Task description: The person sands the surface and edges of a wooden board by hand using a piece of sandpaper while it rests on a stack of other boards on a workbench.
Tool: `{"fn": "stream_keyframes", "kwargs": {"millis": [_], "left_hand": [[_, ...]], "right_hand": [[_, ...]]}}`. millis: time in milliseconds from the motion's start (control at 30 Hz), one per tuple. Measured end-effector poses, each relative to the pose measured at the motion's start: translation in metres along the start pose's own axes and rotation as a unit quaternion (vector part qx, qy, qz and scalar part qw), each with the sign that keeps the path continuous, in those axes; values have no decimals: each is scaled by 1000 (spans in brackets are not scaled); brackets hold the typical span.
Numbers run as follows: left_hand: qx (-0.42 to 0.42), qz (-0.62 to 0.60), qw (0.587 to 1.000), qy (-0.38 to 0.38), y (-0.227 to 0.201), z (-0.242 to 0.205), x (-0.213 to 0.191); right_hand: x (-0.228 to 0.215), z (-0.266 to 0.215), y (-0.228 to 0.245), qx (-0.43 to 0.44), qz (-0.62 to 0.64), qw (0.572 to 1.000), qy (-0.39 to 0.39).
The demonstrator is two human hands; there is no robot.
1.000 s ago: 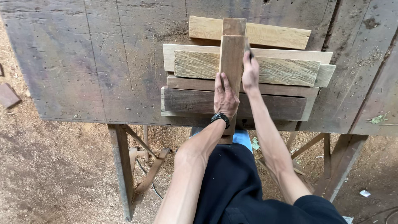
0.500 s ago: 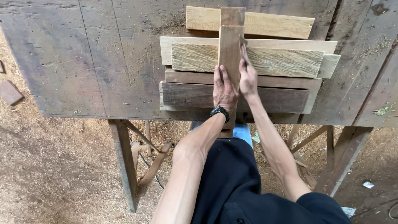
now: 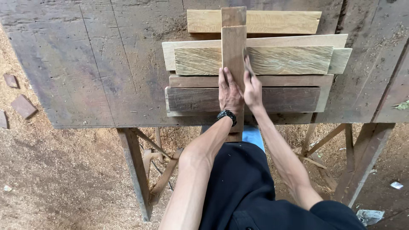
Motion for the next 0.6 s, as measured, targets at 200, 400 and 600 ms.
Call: {"fn": "stream_keyframes", "kwargs": {"millis": [200, 400, 600], "left_hand": [[15, 4, 1000, -17, -4, 0, -6], [0, -3, 1000, -6, -4, 0, -6], [-7, -2, 1000, -9, -6, -2, -11]], "right_hand": [[-8, 39, -50, 61, 129, 989, -35], [-4, 57, -62, 60, 244, 967, -42], [-1, 10, -31, 128, 311, 940, -62]]}}
Point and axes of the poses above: each hand's wrist, its own z-axis towards the middle knuckle, its own x-axis out of the palm, y = z × x, the point moved 2 cm from there along z, towards the middle knuckle
